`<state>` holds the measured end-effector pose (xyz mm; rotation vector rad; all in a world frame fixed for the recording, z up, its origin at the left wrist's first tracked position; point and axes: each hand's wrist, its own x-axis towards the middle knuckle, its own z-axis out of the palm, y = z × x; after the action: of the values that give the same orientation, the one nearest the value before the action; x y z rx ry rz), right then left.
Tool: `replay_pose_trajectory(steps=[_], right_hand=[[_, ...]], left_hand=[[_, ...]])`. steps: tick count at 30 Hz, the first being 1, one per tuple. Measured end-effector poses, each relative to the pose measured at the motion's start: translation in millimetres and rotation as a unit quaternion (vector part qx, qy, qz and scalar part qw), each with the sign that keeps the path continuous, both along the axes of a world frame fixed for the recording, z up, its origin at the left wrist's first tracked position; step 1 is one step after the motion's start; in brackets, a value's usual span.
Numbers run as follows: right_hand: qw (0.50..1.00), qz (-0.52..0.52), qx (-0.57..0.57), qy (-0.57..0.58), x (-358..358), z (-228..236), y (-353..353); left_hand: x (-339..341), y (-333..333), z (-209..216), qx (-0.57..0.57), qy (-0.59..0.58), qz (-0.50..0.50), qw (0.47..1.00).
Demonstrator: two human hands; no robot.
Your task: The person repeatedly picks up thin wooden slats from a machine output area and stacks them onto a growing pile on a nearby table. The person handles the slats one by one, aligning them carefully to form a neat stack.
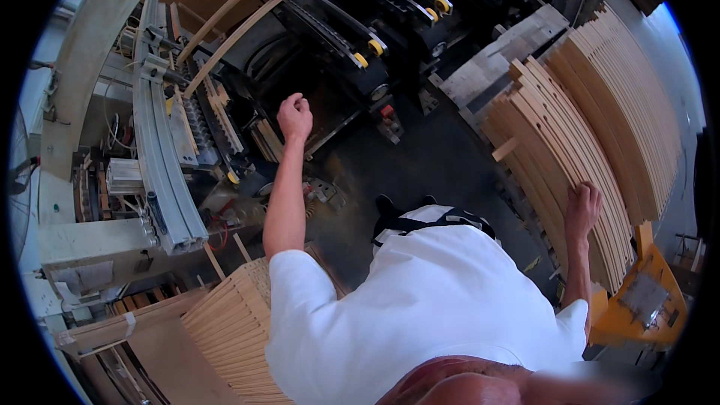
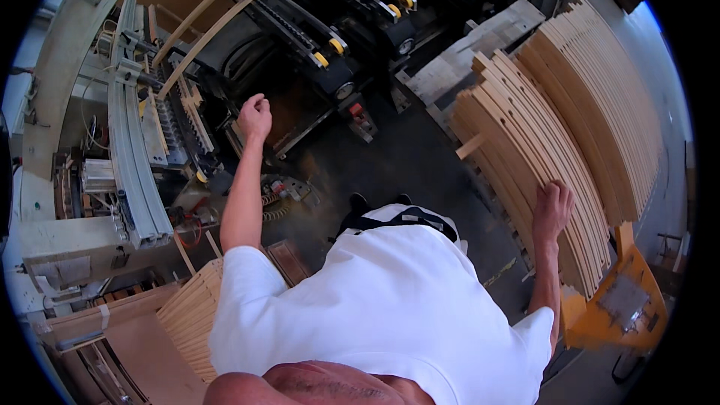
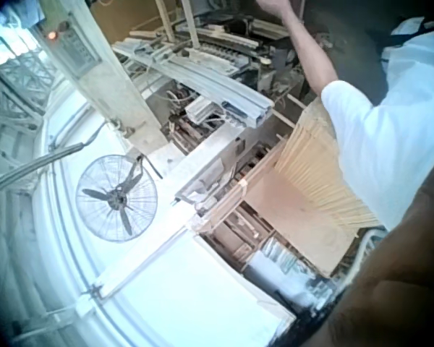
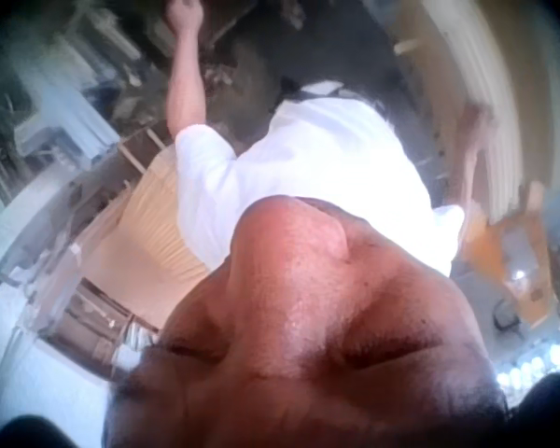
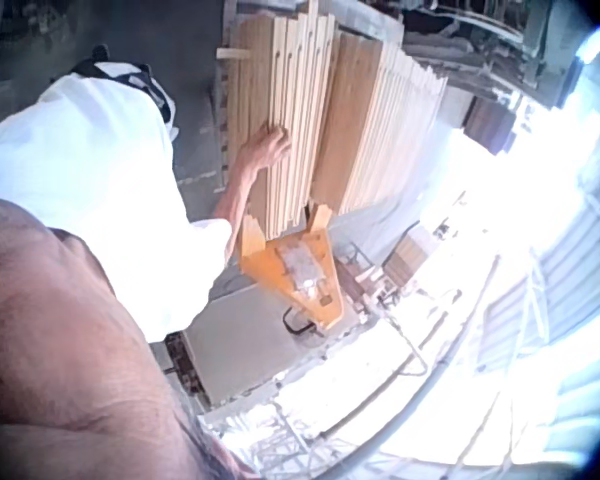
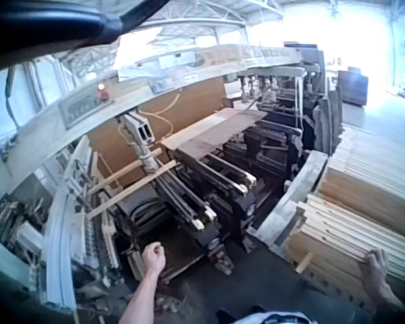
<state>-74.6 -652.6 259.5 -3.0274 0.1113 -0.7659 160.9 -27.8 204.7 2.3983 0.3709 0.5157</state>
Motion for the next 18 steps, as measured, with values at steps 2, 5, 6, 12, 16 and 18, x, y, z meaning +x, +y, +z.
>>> replay_pose_trajectory(steps=[2, 5, 6, 12, 16, 18], right_hand=[[1.0, -0.001, 0.0, 0.017, 1.9, -1.8, -5.2], [1.0, -0.019, 0.015, 0.017, 14.4, 15.5, 15.8], [0.999, -0.03, 0.023, 0.014, 18.3, 28.1, 27.7], [0.991, 0.02, 0.124, 0.044, 91.9, 89.3, 127.6], [0.984, 0.077, 0.153, 0.057, 170.3, 132.9, 218.3], [0.976, 0.136, 0.152, 0.078, 214.2, 142.1, 248.1]], left_hand=[[39.2, 54.2, -19.2, 0.066, -0.011, 0.029, 0.997], [101.8, 119.5, -14.4, 0.158, -0.006, 0.063, 0.985], [123.0, 131.8, -6.7, 0.188, 0.005, 0.076, 0.979], [236.3, 192.1, 35.5, 0.237, 0.164, 0.113, 0.951], [281.5, 219.6, 41.5, 0.265, 0.204, 0.095, 0.938], [288.9, 229.6, 40.3, 0.279, 0.242, 0.072, 0.927]])
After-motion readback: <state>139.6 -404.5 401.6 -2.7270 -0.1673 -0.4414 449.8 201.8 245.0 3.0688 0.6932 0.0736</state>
